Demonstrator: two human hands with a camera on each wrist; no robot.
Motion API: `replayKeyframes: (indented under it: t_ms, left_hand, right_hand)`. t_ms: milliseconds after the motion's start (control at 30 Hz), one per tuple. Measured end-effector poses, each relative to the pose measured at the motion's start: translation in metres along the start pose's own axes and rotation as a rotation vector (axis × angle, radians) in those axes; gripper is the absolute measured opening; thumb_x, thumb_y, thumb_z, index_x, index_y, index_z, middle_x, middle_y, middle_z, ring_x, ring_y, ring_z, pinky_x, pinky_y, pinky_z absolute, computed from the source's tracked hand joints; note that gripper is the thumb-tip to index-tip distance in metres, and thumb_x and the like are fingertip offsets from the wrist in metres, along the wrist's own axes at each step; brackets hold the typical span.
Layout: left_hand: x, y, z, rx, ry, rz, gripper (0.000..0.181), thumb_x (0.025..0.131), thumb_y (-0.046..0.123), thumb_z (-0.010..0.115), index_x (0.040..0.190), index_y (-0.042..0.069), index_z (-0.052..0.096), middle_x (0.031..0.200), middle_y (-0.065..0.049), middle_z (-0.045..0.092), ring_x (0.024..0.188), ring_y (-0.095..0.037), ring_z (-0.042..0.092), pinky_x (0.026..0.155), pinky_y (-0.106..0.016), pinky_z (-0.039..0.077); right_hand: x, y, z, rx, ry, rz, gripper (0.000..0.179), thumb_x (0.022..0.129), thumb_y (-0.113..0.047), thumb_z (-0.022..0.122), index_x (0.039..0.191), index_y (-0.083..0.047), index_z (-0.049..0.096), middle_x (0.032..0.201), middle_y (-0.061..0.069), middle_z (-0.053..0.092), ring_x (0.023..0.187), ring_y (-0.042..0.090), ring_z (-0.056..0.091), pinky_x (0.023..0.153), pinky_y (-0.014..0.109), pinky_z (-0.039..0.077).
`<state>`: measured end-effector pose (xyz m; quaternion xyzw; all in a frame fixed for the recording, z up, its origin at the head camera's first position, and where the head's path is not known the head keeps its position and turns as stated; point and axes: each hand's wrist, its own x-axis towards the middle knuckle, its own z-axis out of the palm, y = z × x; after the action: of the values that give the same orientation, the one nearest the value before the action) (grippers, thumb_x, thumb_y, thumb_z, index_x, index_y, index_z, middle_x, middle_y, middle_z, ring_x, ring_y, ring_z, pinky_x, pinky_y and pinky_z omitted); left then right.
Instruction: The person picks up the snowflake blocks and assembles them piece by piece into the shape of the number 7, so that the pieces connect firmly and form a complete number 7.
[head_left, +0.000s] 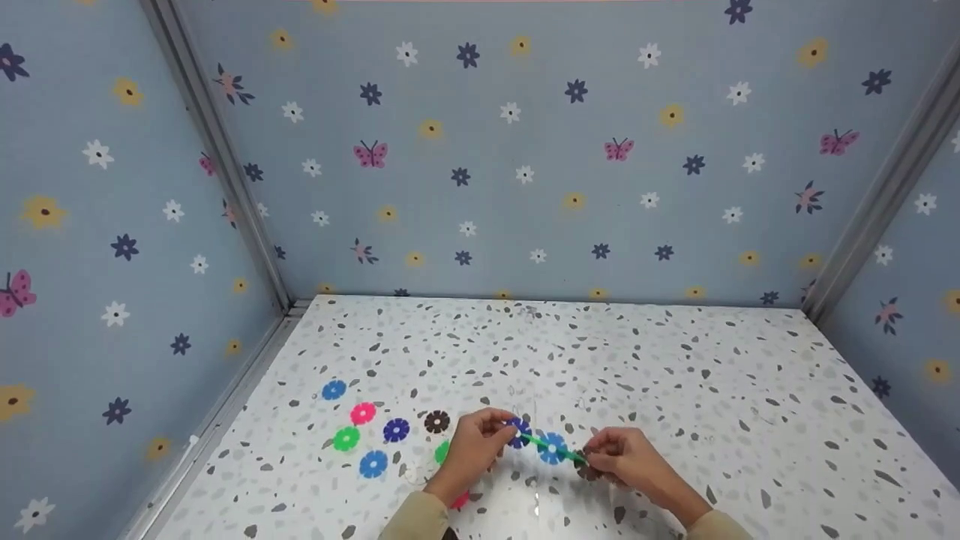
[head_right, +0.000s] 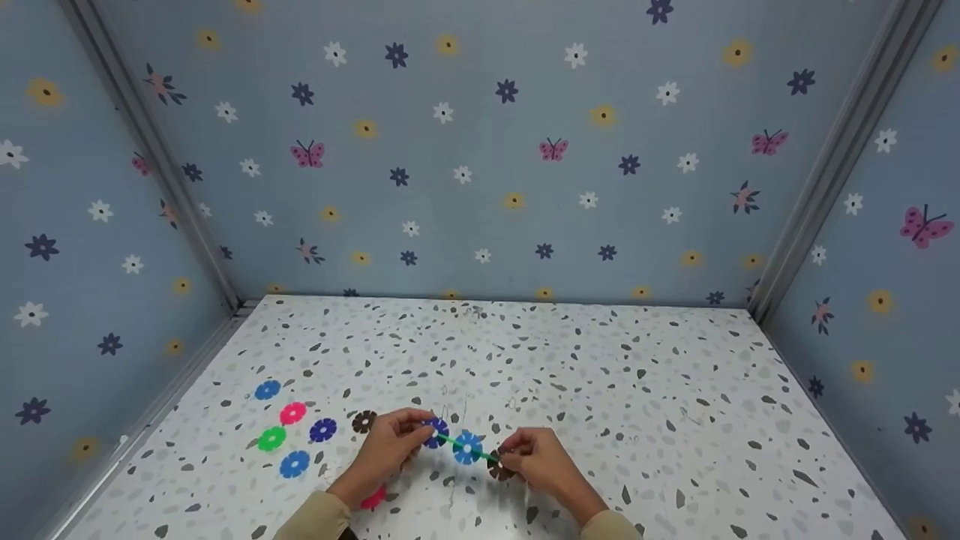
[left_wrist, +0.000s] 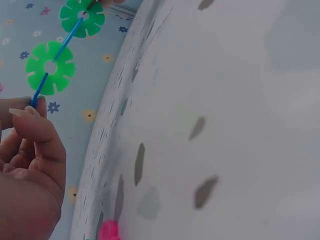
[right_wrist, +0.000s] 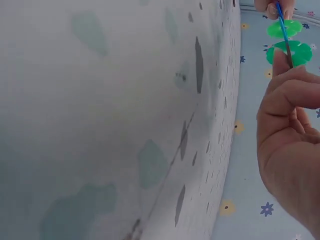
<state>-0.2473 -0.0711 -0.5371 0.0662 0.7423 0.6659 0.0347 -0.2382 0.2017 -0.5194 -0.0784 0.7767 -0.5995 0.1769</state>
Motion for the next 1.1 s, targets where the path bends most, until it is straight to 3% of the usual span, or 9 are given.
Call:
replayKeyframes:
  t_ms: [233,367,467,600,733,900,1100]
  left_hand:
    - [0.005,0.003,-0.002,0.118,0.007,0.028,0.018,0.090,0.014,0.071,0.106,0.007,0.072,0.084,-0.001,0.066,0.074,-0.015,0.059,0.060,-0.024,0.047]
    - [0.007,0.007,-0.010,0.150,-0.065,0.045,0.018,0.094,0.015,0.067,0.109,0.007,0.072,0.086,-0.001,0.066,0.072,-0.016,0.058,0.059,-0.026,0.047]
    - [0.008,0.011,-0.018,0.170,-0.119,0.043,0.021,0.096,0.018,0.064,0.113,0.006,0.070,0.092,-0.001,0.066,0.064,-0.015,0.057,0.054,-0.026,0.047]
    - [0.009,0.013,-0.037,0.266,-0.135,0.061,0.028,0.098,0.019,0.062,0.119,0.001,0.066,0.100,-0.002,0.064,0.065,-0.016,0.058,0.057,-0.028,0.050]
    - [0.014,0.011,-0.061,0.357,-0.114,0.067,0.032,0.096,0.010,0.062,0.124,-0.005,0.061,0.107,-0.011,0.063,0.072,-0.021,0.060,0.064,-0.032,0.053]
    - [0.019,0.007,-0.088,0.415,-0.075,0.022,0.037,0.092,0.003,0.063,0.128,-0.006,0.057,0.115,-0.018,0.059,0.087,-0.021,0.061,0.074,-0.034,0.054]
    - [0.023,0.004,-0.106,0.555,-0.036,-0.021,0.040,0.090,0.006,0.068,0.128,-0.002,0.058,0.119,-0.017,0.057,0.098,-0.026,0.061,0.085,-0.042,0.052]
  right_hand:
    - [-0.004,-0.002,0.001,-0.026,-0.132,0.048,0.010,0.088,-0.004,0.067,0.097,0.000,0.069,0.075,0.003,0.066,0.051,0.008,0.036,0.044,0.021,0.028]
    - [-0.005,-0.004,0.003,-0.007,-0.171,0.074,0.005,0.089,-0.005,0.067,0.092,-0.001,0.069,0.075,0.003,0.065,0.052,0.009,0.035,0.044,0.022,0.026]
    - [-0.004,-0.004,0.004,-0.018,-0.155,0.075,0.004,0.090,-0.004,0.067,0.093,-0.001,0.068,0.077,0.003,0.065,0.056,0.010,0.042,0.045,0.023,0.030]
    - [-0.003,-0.003,0.004,-0.032,-0.134,0.085,0.008,0.089,-0.004,0.067,0.096,0.000,0.069,0.082,0.005,0.069,0.061,0.011,0.048,0.046,0.023,0.036]
    - [-0.004,-0.001,0.001,-0.021,-0.116,0.090,0.009,0.088,-0.004,0.066,0.095,-0.001,0.068,0.083,0.006,0.070,0.060,0.010,0.049,0.047,0.023,0.039]
    - [-0.005,0.001,-0.002,0.016,-0.101,0.089,0.010,0.088,-0.002,0.064,0.097,0.001,0.067,0.084,0.007,0.069,0.059,0.010,0.049,0.047,0.022,0.040]
    - [-0.004,0.005,-0.001,0.055,-0.077,0.094,0.011,0.090,-0.004,0.065,0.099,0.002,0.065,0.084,0.006,0.069,0.061,0.011,0.050,0.047,0.022,0.040]
